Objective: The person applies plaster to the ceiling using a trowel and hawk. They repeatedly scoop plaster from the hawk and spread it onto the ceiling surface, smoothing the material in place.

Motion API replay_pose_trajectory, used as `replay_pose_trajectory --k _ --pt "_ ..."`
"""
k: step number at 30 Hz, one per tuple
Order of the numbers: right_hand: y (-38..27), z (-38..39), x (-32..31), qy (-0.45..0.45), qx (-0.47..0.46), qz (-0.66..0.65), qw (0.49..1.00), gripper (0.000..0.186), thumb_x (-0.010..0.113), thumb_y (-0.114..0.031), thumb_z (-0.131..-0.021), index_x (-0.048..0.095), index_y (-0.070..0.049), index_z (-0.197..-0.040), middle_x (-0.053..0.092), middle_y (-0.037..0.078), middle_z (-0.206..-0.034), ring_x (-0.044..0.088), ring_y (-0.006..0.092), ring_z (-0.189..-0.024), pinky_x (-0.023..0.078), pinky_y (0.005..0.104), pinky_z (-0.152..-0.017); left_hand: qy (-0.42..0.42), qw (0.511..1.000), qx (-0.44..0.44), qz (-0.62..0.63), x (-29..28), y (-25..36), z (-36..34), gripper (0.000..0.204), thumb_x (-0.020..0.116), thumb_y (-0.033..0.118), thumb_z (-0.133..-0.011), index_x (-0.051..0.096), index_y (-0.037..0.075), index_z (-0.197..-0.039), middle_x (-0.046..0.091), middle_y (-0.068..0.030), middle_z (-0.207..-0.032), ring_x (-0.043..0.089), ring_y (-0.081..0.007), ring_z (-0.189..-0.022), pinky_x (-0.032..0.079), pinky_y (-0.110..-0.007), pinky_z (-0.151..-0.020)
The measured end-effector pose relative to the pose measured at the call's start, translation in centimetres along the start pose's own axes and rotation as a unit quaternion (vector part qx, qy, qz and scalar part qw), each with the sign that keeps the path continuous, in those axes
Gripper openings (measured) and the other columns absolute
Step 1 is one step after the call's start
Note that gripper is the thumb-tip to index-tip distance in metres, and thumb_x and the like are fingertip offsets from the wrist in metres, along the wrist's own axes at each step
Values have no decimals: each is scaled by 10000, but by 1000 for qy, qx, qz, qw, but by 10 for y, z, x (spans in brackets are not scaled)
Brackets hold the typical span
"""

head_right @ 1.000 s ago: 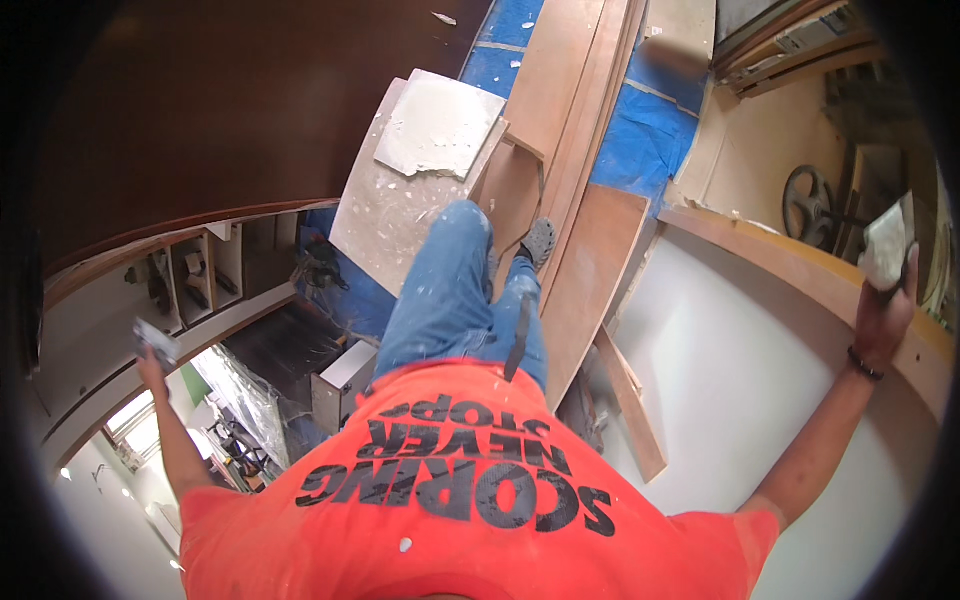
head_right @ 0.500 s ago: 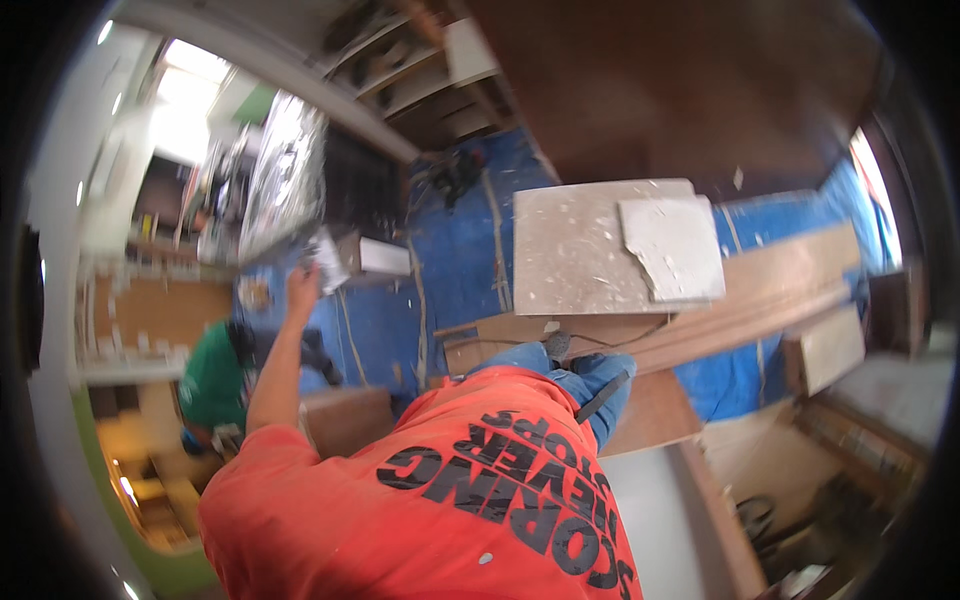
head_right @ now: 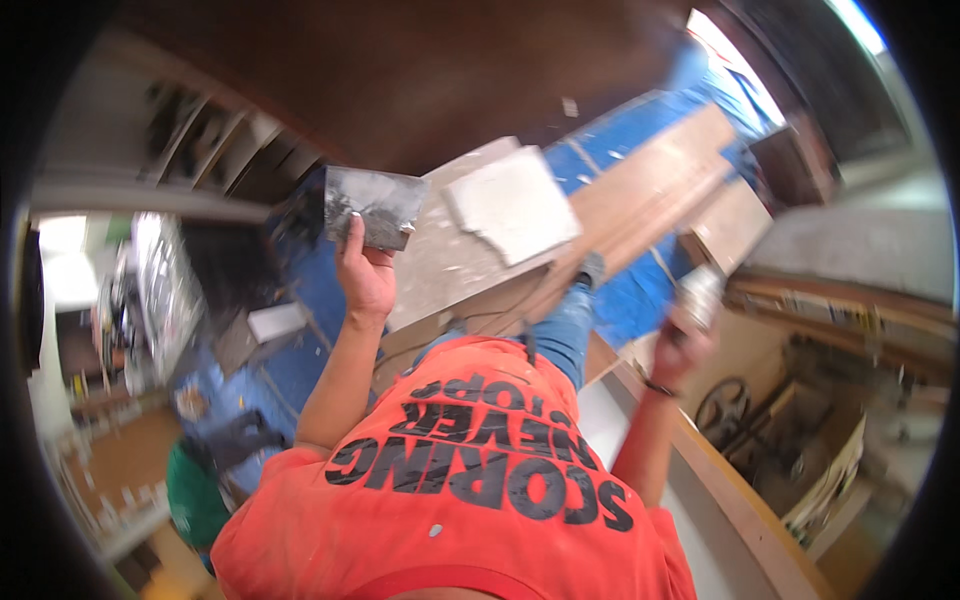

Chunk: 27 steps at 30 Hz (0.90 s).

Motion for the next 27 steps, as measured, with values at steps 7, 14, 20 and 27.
replay_pose_trajectory --k 7,14,20,27 --pt "-55 -150 128 -50 224 -321 919 386 484 -286 -1057 565 -9 -1313 683 113 -1220 678 267 -1090 536 413 -984 -150 967 -198 -60 262 -149 13 254 554 188 -1034 580 57 -1249 687 -60 -1090 697 -174 -954 590 -342 -793" --pt "-164 -255 110 -67 158 -120 978 319 532 -289 -1038 606 -34 -1217 697 102 -1144 683 242 -1064 549 399 -945 -286 907 -309 -33 393 -214 63 193 550 152 -1019 639 22 -1130 716 -83 -1073 718 -158 -896 591 -296 -775" --pt "-240 -274 77 -112 -20 182 977 290 603 -261 -1013 643 -15 -1160 668 85 -1097 660 186 -1011 547 348 -905 -414 848 -329 17 469 -262 85 249 502 157 -1032 625 2 -1183 701 -87 -1135 687 -186 -1034 547 -333 -921" --pt "-304 -322 37 -98 -69 210 970 286 663 -204 -977 631 24 -1147 677 100 -1076 671 176 -955 561 332 -867 -362 834 -405 102 539 -307 130 279 486 183 -1042 594 4 -1226 685 -97 -1119 678 -176 -1024 551 -313 -877"
Point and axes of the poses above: each hand's wrist, its own z-axis away from the middle knuckle, its own x-axis out of the palm, y = z × x, the point moved 2 cm from there along -z, towards the middle knuckle
